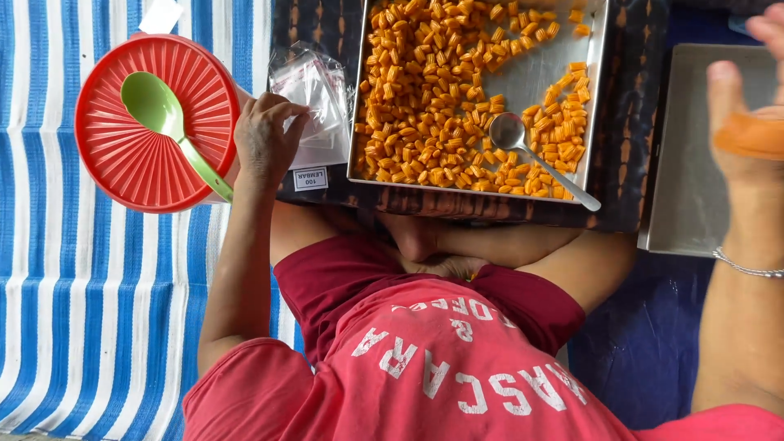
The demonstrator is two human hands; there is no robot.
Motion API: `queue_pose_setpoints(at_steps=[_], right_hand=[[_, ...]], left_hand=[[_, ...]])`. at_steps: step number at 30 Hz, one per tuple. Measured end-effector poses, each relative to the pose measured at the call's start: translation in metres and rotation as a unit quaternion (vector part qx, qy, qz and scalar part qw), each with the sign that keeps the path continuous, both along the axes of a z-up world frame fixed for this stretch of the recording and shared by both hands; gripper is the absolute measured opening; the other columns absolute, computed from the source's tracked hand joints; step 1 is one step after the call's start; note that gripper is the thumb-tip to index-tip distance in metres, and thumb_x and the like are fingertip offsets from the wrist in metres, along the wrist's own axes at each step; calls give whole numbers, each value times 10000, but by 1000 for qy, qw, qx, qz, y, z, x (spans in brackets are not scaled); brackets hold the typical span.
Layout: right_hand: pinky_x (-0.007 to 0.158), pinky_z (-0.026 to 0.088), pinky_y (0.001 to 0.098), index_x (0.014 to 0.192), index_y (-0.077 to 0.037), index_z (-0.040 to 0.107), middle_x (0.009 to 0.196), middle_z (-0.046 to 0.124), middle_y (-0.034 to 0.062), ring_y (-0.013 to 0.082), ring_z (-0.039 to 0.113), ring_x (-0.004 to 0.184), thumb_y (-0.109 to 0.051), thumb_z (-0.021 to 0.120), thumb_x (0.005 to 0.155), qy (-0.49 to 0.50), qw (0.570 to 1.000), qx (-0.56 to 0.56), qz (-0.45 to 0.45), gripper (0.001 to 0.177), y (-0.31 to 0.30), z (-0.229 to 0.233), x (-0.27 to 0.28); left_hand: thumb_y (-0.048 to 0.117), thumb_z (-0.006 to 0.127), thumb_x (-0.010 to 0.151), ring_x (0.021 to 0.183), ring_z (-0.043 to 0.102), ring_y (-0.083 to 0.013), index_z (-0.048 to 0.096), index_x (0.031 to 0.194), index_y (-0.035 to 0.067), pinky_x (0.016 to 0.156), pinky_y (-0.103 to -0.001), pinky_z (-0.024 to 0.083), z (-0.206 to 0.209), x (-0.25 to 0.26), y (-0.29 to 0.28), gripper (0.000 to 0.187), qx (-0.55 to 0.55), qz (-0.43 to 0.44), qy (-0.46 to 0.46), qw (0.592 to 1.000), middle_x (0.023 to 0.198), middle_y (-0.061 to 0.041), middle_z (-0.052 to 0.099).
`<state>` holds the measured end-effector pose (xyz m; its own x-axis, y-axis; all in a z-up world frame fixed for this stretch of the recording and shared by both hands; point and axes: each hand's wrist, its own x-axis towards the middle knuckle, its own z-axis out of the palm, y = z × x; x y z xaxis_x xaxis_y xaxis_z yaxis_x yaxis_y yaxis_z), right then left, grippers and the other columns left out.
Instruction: A person sitting on the floor uses a spoon to scoop small orange snacks from a tray into individual plastic bags.
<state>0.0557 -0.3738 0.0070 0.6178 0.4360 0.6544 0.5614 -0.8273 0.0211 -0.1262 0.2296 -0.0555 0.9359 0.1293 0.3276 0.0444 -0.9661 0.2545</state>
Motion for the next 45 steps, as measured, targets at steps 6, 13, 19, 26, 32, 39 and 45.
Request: queue_pose_setpoints(at_steps=[6,13,19,26,32,39,45], right_hand=[[1179,489,574,1377,266,682,1433,613,399,532,613,1320,176,747,1112,103,964,103,222,287,80,58,-44],[1082,543,471,1344,118,634,1378,595,278,390,616,1225,143,706,1076,210,920,215,251,278,164,62,-77],[1170,522,380,1475,-45,427,1505,495,205,324,577,1344,-311,568,1100,478,708,376,360,480,256,76,-108],[1001,640,347,1511,-101,383,1480,605,225,291,712,1265,-614,585,943,595,594,467,274,791,269,97,-105],[1006,641,381,1542,-149,378,1484,526,154,225,621,1242,-269,712,972,647,529,425,349,672,274,45,-92],[1012,471,537,1472,-95,506,1412,600,181,399,560,1273,-266,819,885,364,915,40,172,687,285,-6,-74],[749,581,395,1371,-100,620,1213,708,122,269,686,959,-106,789,874,392,906,62,148,525,279,-29,-71]], left_hand=[[294,875,961,885,642,-192,835,949,205,643,-360,505,3,1,9,98,-45,9,-61,997,972,-1,719],[312,671,1071,906,655,-129,698,1192,130,748,-259,579,43,3,-23,220,-584,-106,-118,796,1072,-41,698],[113,552,1149,894,703,-208,653,1327,84,845,-373,648,64,28,-114,208,-785,-307,-93,530,1128,-104,701],[163,512,1154,832,656,-217,602,1304,99,794,-292,552,67,39,-153,186,-789,-325,-46,520,993,-119,672],[190,562,1131,953,695,-172,604,1291,86,868,-306,624,64,40,-135,196,-804,-292,-68,514,1072,-109,698],[155,540,1158,1021,666,-150,634,1282,141,881,-321,621,66,12,-83,156,-759,-289,-127,570,1248,-80,664],[109,538,1154,1007,696,-196,641,1273,131,862,-346,631,42,-32,-43,158,-787,-206,-173,555,1222,-90,704]])
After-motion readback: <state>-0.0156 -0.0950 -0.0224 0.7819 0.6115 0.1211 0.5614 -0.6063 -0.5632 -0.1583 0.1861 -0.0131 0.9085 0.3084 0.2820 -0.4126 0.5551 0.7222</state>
